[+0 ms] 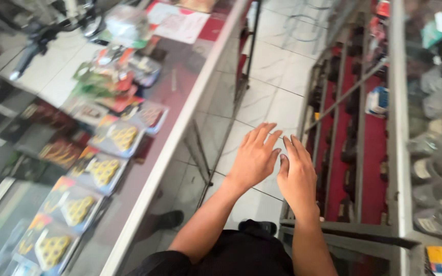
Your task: The person picks up boxes and small component packages, turns them over by hand, and places them on a glass counter or hangs them on a wire rack.
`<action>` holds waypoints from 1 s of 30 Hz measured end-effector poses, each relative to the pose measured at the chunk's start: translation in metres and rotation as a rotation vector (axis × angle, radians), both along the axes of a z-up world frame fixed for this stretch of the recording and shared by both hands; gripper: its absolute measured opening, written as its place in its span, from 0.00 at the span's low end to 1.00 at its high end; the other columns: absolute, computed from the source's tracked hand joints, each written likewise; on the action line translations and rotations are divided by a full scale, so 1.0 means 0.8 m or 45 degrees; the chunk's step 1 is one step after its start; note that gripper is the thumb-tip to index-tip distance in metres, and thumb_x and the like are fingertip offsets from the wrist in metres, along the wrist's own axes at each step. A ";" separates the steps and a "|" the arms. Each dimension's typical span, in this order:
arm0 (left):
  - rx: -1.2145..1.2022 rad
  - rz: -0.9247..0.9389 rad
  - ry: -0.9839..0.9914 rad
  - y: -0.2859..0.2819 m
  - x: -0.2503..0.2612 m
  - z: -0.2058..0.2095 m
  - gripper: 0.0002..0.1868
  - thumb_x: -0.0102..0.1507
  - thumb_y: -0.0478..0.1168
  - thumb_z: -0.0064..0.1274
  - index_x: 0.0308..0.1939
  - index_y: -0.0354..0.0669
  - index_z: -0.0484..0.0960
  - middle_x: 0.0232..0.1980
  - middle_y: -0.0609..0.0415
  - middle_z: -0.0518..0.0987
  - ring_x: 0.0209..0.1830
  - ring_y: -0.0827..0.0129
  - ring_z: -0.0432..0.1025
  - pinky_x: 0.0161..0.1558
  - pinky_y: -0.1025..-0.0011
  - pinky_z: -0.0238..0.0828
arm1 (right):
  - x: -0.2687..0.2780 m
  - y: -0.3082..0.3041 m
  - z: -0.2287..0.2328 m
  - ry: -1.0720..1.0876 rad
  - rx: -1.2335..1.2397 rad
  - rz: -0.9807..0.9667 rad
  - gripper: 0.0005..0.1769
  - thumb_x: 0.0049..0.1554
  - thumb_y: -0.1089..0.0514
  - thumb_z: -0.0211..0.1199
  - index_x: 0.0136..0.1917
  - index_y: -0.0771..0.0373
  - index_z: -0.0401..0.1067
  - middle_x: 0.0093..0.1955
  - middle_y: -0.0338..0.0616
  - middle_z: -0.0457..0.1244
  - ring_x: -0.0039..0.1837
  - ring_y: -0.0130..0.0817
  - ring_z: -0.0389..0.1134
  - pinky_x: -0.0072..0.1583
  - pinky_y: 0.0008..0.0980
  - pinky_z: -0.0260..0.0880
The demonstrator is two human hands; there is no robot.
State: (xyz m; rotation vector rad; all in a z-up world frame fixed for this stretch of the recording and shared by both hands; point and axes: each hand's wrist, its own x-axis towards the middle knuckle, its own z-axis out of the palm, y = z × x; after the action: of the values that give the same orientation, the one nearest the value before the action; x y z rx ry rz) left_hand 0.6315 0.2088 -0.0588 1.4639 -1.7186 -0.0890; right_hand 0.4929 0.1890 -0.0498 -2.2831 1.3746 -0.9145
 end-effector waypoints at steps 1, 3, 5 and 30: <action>-0.001 0.050 -0.007 0.010 0.011 0.002 0.24 0.62 0.35 0.56 0.63 0.37 0.75 0.69 0.43 0.71 0.73 0.47 0.64 0.68 0.52 0.62 | 0.010 0.006 0.003 -0.015 -0.004 0.036 0.23 0.59 0.66 0.57 0.68 0.66 0.69 0.72 0.58 0.61 0.71 0.57 0.63 0.66 0.47 0.65; -0.001 0.152 -0.016 0.032 0.032 0.005 0.24 0.62 0.36 0.56 0.63 0.37 0.75 0.69 0.43 0.71 0.73 0.47 0.63 0.67 0.51 0.61 | 0.031 0.020 0.007 -0.043 -0.009 0.109 0.23 0.60 0.66 0.58 0.68 0.66 0.70 0.72 0.58 0.62 0.70 0.57 0.63 0.66 0.47 0.65; 0.001 0.237 -0.008 0.053 0.052 0.007 0.23 0.63 0.36 0.56 0.63 0.37 0.75 0.70 0.44 0.71 0.74 0.47 0.63 0.68 0.51 0.61 | 0.049 0.030 0.010 -0.031 -0.026 0.199 0.23 0.60 0.66 0.58 0.69 0.66 0.69 0.72 0.58 0.62 0.70 0.57 0.63 0.66 0.47 0.65; -0.066 1.109 0.123 0.207 0.177 0.039 0.26 0.61 0.34 0.57 0.64 0.37 0.75 0.68 0.43 0.72 0.72 0.46 0.64 0.71 0.55 0.62 | 0.263 0.063 0.025 -0.297 0.005 1.334 0.25 0.58 0.67 0.60 0.70 0.68 0.68 0.70 0.57 0.63 0.70 0.56 0.65 0.67 0.46 0.66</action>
State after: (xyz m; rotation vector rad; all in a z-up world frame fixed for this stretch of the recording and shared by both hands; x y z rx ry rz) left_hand 0.7729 0.3741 -0.0273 1.9992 -0.8824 0.3408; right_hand 0.7032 0.2396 -0.0300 -2.3060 -0.0064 -0.7308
